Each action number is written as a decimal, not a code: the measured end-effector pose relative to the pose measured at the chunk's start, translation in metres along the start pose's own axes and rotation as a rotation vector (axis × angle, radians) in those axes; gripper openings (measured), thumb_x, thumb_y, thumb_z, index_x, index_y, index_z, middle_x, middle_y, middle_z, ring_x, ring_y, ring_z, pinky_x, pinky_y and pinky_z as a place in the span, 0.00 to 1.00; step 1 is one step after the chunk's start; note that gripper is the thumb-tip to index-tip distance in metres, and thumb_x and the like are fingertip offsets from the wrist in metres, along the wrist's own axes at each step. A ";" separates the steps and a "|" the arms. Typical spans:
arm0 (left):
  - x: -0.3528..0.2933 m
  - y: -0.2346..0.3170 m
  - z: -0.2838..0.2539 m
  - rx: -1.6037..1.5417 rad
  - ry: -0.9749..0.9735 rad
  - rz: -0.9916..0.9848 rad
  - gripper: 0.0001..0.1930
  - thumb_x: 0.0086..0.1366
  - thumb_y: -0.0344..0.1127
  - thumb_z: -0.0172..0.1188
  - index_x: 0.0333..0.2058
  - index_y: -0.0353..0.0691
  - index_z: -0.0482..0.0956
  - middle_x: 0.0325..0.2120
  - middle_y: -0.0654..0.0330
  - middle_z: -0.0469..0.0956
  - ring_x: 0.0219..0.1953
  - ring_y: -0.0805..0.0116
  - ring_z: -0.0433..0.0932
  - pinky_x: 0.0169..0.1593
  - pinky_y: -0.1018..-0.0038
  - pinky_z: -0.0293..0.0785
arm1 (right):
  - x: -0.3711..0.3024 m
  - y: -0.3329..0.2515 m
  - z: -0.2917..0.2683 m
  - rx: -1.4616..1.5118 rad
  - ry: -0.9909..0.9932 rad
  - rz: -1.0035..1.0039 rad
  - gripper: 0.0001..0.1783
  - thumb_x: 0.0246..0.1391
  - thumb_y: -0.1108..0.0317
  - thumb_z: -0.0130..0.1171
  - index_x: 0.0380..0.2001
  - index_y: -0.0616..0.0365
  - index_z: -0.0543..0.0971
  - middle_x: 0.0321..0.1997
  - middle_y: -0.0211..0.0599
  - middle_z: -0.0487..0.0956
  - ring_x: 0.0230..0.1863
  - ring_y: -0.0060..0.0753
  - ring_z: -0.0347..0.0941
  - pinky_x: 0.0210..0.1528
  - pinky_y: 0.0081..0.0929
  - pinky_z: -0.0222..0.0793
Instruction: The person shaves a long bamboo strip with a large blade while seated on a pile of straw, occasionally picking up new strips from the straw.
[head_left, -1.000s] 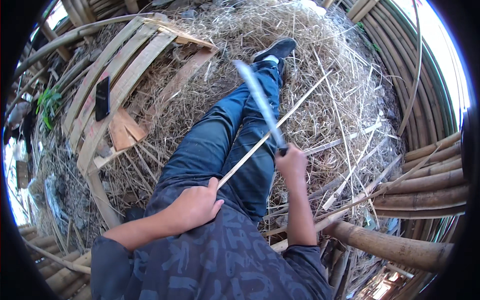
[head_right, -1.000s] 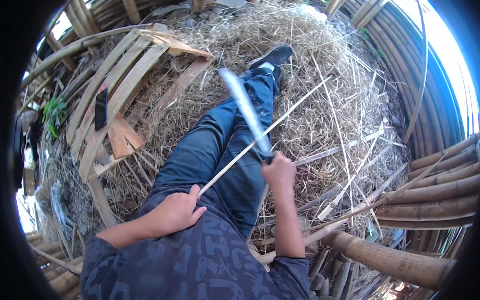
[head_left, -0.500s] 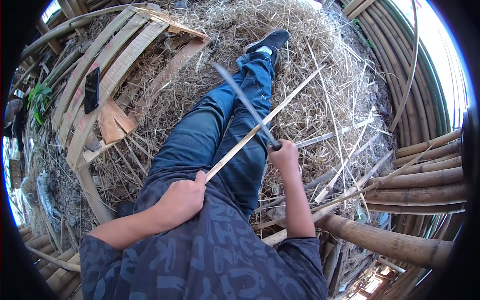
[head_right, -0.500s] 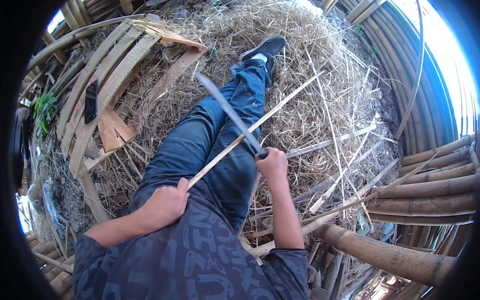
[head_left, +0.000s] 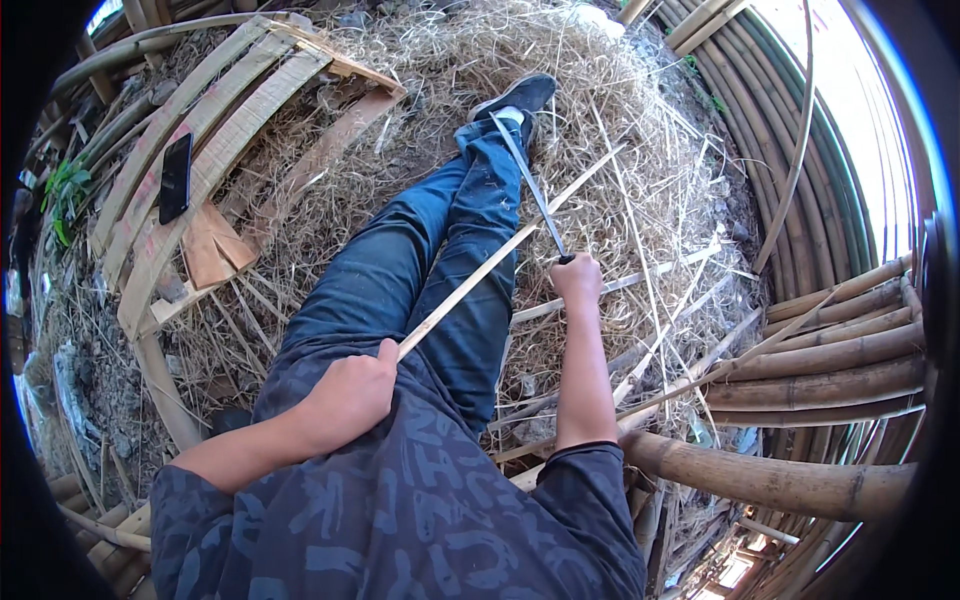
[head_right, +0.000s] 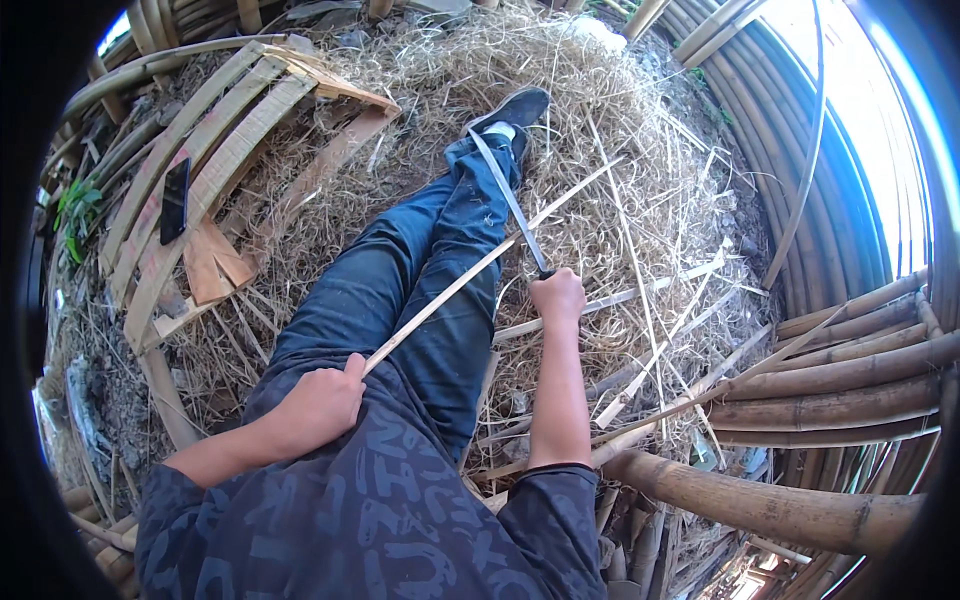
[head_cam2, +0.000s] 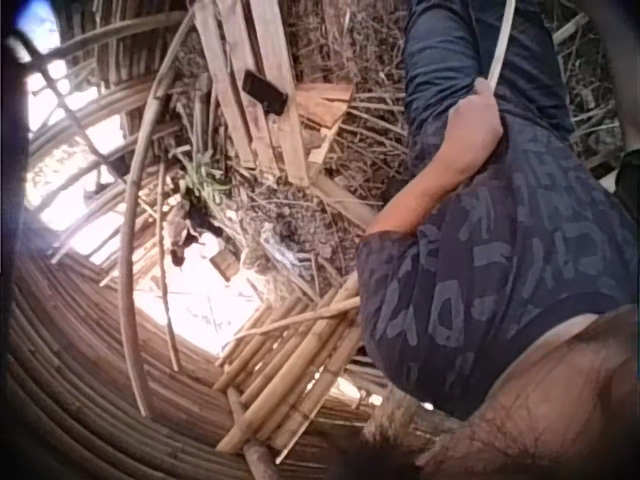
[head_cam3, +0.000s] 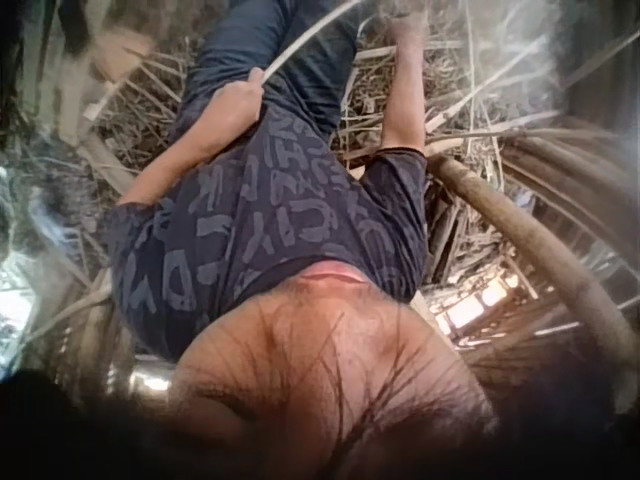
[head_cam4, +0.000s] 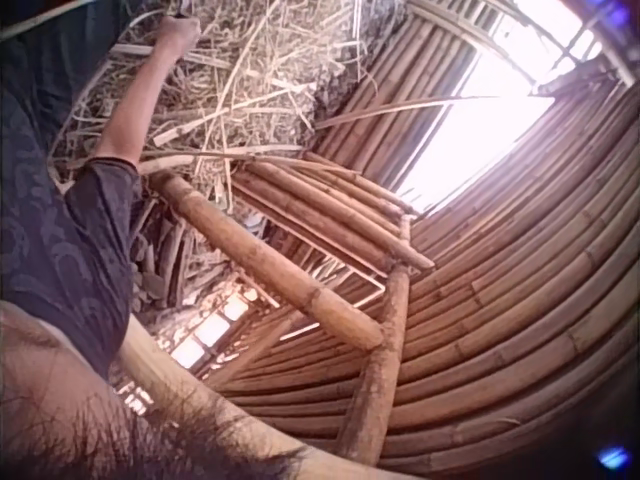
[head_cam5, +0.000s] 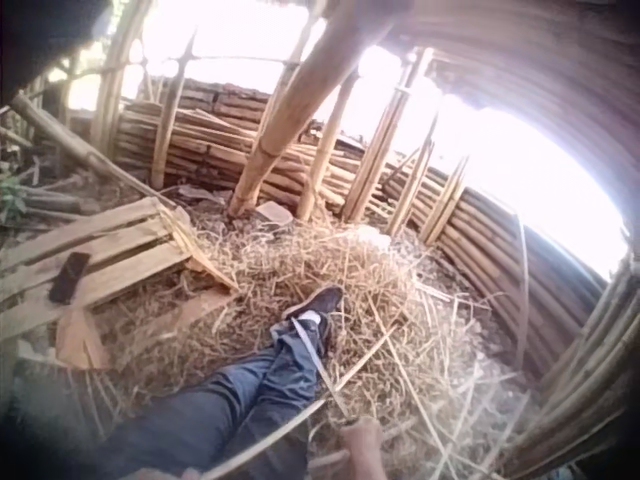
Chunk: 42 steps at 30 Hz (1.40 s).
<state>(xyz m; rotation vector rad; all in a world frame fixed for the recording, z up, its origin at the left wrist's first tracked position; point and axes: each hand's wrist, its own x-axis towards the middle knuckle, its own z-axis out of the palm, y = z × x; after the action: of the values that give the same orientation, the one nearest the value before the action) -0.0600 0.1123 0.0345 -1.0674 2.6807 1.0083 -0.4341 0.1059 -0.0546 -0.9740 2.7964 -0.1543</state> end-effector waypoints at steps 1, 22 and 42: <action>-0.001 0.001 -0.004 -0.029 -0.004 -0.015 0.09 0.65 0.31 0.53 0.36 0.30 0.65 0.16 0.45 0.76 0.21 0.45 0.78 0.26 0.56 0.75 | -0.004 -0.008 -0.005 0.009 -0.002 -0.009 0.16 0.45 0.63 0.59 0.32 0.66 0.83 0.37 0.58 0.82 0.43 0.57 0.79 0.50 0.44 0.74; -0.011 -0.005 -0.008 -0.083 -0.024 -0.014 0.13 0.63 0.34 0.55 0.37 0.29 0.65 0.21 0.39 0.76 0.26 0.39 0.78 0.33 0.50 0.75 | -0.031 0.019 0.003 0.140 -0.108 -0.079 0.16 0.44 0.67 0.59 0.35 0.67 0.81 0.36 0.60 0.81 0.42 0.58 0.79 0.49 0.46 0.74; -0.043 -0.035 -0.026 -0.194 -0.002 -0.063 0.09 0.60 0.31 0.56 0.37 0.34 0.69 0.27 0.41 0.78 0.32 0.39 0.78 0.36 0.52 0.73 | -0.008 0.044 0.009 0.118 0.010 -0.030 0.15 0.46 0.64 0.58 0.34 0.65 0.82 0.36 0.55 0.82 0.41 0.55 0.81 0.47 0.45 0.75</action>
<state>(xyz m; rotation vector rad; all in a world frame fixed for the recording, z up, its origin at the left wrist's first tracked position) -0.0018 0.1030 0.0484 -1.1739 2.5710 1.2777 -0.4525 0.1446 -0.0694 -0.9892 2.7466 -0.3255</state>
